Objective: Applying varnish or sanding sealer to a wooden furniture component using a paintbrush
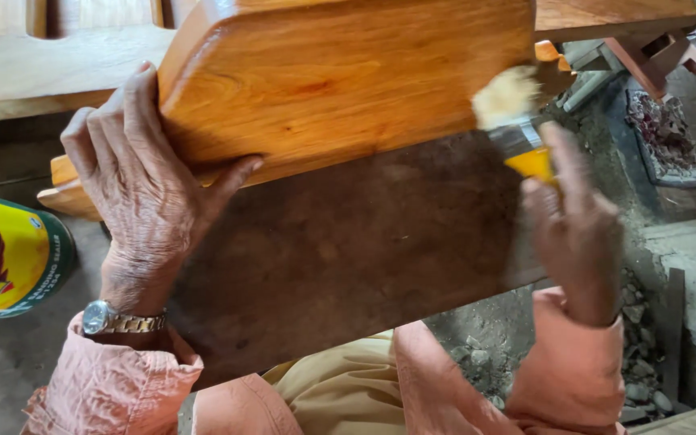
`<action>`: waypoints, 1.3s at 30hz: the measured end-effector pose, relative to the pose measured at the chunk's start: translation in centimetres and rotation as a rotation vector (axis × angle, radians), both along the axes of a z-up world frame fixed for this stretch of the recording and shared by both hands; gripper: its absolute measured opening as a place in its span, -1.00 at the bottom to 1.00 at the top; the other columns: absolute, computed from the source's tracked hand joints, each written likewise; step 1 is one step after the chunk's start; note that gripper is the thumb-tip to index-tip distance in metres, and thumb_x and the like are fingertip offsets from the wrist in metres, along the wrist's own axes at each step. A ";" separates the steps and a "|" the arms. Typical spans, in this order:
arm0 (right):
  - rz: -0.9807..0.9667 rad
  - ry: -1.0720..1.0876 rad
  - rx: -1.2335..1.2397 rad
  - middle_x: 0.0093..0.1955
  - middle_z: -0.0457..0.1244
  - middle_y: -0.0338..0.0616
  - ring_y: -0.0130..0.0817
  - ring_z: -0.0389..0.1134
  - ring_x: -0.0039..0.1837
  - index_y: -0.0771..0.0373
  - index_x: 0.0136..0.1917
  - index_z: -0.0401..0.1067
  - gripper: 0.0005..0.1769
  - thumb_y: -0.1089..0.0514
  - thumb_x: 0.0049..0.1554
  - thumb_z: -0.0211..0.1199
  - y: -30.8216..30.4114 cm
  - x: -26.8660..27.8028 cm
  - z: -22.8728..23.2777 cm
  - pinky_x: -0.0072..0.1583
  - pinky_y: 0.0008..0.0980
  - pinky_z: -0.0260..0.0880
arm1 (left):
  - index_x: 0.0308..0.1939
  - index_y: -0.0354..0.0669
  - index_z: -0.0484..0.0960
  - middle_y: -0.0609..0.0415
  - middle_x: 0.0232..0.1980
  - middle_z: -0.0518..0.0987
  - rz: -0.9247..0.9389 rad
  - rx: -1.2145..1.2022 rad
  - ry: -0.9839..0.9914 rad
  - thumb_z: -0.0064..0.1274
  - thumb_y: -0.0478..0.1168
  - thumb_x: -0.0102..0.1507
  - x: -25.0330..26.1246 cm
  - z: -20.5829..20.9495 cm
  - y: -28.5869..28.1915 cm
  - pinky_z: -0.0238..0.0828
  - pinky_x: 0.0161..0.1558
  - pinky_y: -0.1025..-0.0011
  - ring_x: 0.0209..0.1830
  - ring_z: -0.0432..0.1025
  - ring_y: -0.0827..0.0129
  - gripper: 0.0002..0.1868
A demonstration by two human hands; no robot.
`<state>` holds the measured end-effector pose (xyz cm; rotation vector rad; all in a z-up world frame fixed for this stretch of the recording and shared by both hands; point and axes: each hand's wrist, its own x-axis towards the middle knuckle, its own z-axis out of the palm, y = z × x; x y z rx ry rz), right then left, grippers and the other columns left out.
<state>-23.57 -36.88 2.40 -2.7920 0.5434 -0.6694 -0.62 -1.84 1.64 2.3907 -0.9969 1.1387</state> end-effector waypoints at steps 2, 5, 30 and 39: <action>-0.106 0.049 -0.107 -0.08 0.41 0.25 0.21 0.41 -0.21 0.03 0.71 0.14 -0.44 0.00 0.49 -0.07 -3.0 -0.6 -1.0 -0.24 0.13 0.40 | 0.38 -0.57 0.31 -0.39 0.26 0.51 0.000 -0.001 -0.005 0.14 0.44 0.47 0.0 0.0 0.1 0.22 0.23 -0.09 0.02 0.40 -0.26 0.01; -0.206 0.084 0.103 0.03 0.36 0.31 0.41 0.32 -0.18 -0.07 0.73 0.14 -0.18 -0.42 0.35 -0.22 -6.7 -0.8 -1.8 -0.18 0.22 0.16 | 0.38 -0.54 0.28 -0.38 0.26 0.50 -0.023 -0.015 -0.004 0.08 0.43 0.48 0.1 0.0 0.2 0.20 0.26 -0.08 0.07 0.42 -0.25 -0.03; 0.030 0.078 0.094 0.45 0.23 0.40 0.53 0.30 0.22 0.23 0.69 -0.01 -0.29 0.03 0.35 0.02 8.3 2.0 -2.5 0.07 0.26 0.24 | 0.46 -0.35 0.28 -0.30 0.30 0.37 -0.141 0.014 0.233 0.03 -0.07 0.37 -0.3 0.5 6.0 0.12 0.28 -0.04 0.19 0.29 -0.19 -0.35; 0.289 0.104 0.025 0.37 0.32 0.10 0.17 0.45 -0.02 0.05 0.66 0.01 -0.35 -0.03 0.36 0.00 18.0 4.4 -2.1 -0.06 0.08 0.44 | 0.48 -0.33 0.24 -0.26 0.35 0.36 -0.179 0.003 0.260 0.04 -0.31 0.01 0.4 -0.1 6.9 0.13 0.32 0.00 0.30 0.31 -0.12 -0.10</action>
